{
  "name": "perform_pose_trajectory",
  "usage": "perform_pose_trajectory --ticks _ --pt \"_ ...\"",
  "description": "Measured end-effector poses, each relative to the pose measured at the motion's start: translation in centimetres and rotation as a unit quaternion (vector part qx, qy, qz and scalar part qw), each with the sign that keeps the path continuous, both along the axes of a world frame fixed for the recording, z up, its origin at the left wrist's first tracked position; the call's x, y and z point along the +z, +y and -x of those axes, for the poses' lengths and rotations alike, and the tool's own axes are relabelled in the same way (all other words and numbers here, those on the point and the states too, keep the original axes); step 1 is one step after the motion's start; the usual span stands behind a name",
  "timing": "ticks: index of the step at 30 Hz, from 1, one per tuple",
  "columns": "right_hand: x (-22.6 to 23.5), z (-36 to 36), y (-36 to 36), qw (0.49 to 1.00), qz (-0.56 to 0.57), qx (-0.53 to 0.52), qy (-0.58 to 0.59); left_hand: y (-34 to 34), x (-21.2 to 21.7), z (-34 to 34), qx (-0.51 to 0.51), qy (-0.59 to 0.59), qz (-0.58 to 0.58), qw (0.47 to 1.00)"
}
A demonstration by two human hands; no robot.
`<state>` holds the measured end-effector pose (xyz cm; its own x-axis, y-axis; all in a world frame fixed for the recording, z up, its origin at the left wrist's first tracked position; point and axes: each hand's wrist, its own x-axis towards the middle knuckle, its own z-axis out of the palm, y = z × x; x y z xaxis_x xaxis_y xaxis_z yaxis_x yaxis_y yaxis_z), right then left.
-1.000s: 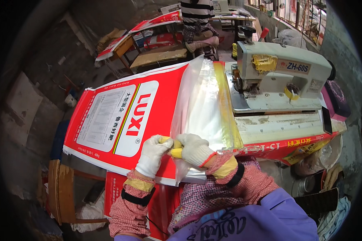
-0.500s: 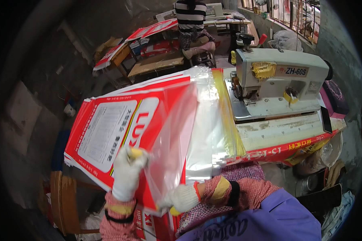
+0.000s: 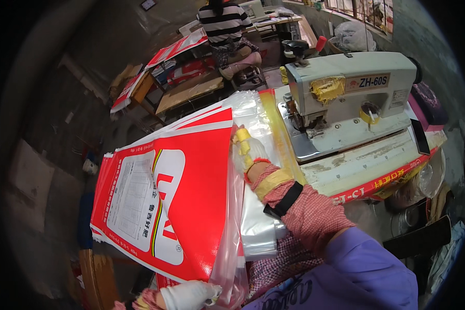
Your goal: Sewing the tops of large plastic fertilizer bags using a heavy-duty sewing machine.
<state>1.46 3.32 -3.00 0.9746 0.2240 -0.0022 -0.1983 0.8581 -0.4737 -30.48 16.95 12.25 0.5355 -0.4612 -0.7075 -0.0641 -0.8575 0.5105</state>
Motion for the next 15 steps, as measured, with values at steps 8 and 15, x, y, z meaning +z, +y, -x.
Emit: perform_pose_trajectory --ticks 8,15 --pt "1.9 14.8 -1.1 0.873 0.486 -0.006 -0.036 -3.3 11.0 -10.3 -0.024 -0.164 -0.028 0.986" --pt "7.4 20.9 -0.1 0.694 0.449 0.347 -0.444 -1.5 11.9 -8.2 0.372 -0.449 0.175 0.793"
